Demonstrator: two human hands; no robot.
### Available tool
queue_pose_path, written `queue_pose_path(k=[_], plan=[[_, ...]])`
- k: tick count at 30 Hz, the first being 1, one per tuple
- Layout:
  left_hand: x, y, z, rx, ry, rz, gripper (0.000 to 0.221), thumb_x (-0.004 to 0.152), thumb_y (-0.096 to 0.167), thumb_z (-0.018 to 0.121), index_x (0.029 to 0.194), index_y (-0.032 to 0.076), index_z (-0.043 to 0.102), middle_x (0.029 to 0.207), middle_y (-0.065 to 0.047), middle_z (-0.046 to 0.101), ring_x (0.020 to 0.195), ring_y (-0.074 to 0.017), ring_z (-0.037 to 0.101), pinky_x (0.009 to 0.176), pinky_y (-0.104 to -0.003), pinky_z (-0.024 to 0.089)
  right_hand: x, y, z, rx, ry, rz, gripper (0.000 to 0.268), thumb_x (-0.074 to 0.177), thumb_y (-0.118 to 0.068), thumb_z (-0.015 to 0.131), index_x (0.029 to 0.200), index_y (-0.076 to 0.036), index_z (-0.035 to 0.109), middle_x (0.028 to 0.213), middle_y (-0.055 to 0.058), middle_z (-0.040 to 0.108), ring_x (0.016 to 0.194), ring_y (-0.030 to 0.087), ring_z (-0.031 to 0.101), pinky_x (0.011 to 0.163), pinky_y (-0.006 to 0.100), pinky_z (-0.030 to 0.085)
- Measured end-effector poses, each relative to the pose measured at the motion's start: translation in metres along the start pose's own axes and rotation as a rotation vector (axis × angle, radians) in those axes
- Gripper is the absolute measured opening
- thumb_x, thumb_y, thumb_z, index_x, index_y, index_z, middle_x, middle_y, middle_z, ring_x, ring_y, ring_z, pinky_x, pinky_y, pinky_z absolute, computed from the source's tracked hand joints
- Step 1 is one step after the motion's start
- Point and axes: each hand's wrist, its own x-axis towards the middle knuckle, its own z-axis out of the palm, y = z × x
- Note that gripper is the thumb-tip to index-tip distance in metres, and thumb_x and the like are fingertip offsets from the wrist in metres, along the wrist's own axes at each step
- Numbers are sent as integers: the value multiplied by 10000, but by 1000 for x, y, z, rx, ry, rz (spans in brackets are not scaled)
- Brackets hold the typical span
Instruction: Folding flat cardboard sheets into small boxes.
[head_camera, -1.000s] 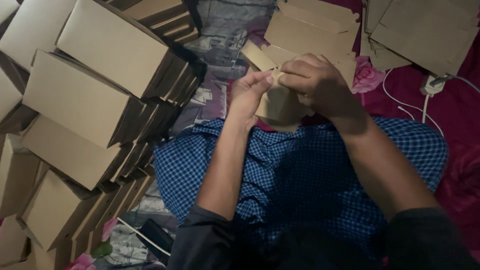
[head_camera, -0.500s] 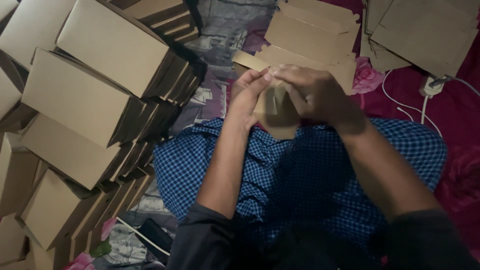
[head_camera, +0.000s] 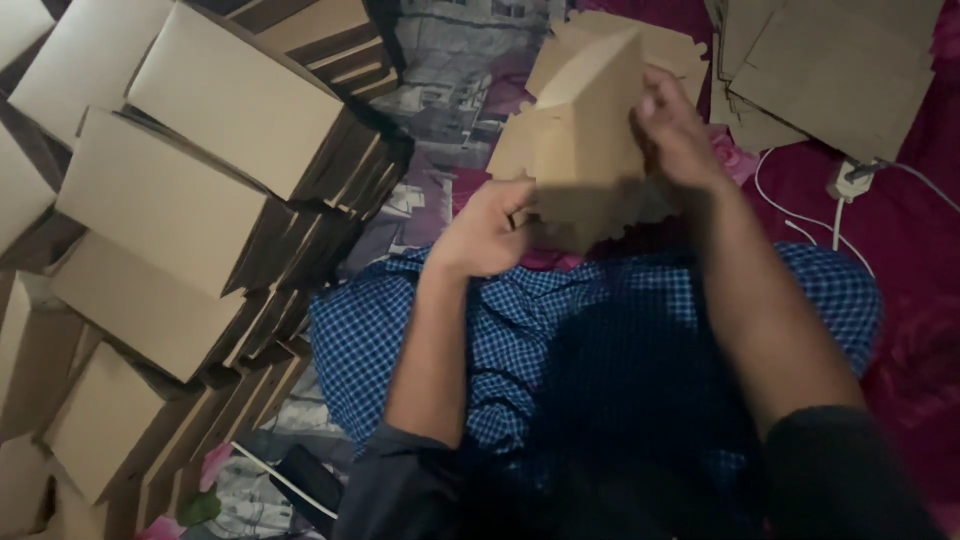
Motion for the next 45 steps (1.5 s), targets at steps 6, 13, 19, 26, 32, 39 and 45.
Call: queue_pose_path(k=[6, 13, 19, 26, 32, 39, 45], plan=[[-6, -32, 0, 260, 335, 6, 554, 800, 127, 476, 1338, 69, 597, 1314, -177, 699, 1236, -402, 643, 1152, -496, 368, -2, 1, 10, 249, -31, -107, 555, 1014, -115, 659, 1489, -60, 377, 1466, 177, 551, 1289, 295, 616, 1059, 412, 534], [8, -59, 3, 472, 712, 95, 482, 903, -4, 431, 1362, 41, 572, 1221, -214, 561, 1149, -387, 546, 1023, -465, 458, -20, -18, 24, 255, 295, -137, 322, 1034, -23, 710, 1174, -135, 444, 902, -41, 363, 834, 116, 435, 752, 254, 407], [7, -81, 13, 414, 656, 42, 622, 962, 33, 473, 1575, 88, 383, 1387, -183, 592, 1269, -364, 568, 1108, -449, 503, -25, -29, 35, 102, 387, -116, 244, 1008, 44, 731, 1097, -68, 533, 967, 24, 574, 835, 141, 578, 685, 236, 515], [-2, -140, 37, 292, 604, -444, 369, 1022, 350, 477, 1290, 118, 581, 1205, -224, 718, 1092, -497, 655, 841, -533, 494, -29, 20, 63, -198, 283, -64, 792, 908, -11, 667, 1585, -223, 316, 949, 70, 546, 801, 220, 586, 730, 373, 492], [-14, -125, 32, 218, 318, -796, 380, 1081, 407, 353, 1370, 209, 500, 1207, -358, 664, 1225, -540, 592, 1100, -672, 402, -18, 68, 71, -318, 201, 73, 374, 1102, -202, 506, 1473, -208, 458, 1386, 203, 607, 1297, 394, 583, 1047, 602, 491], [-17, -184, 32, 267, 348, -805, 679, 1050, 648, 294, 1198, 130, 708, 1193, -228, 716, 1239, -424, 622, 1086, -572, 452, -15, 76, 66, -313, 187, -36, 326, 1080, -99, 493, 1379, -128, 620, 1280, 184, 680, 1236, 399, 619, 1011, 540, 510], [-18, -171, 29, 131, 394, -870, 695, 1030, 581, 348, 1149, 31, 757, 1240, -262, 699, 1297, -450, 571, 1144, -557, 404, -18, 71, 64, -275, 200, -13, 252, 1040, -68, 540, 1269, -162, 585, 1027, 118, 676, 1022, 341, 692, 834, 499, 556]])
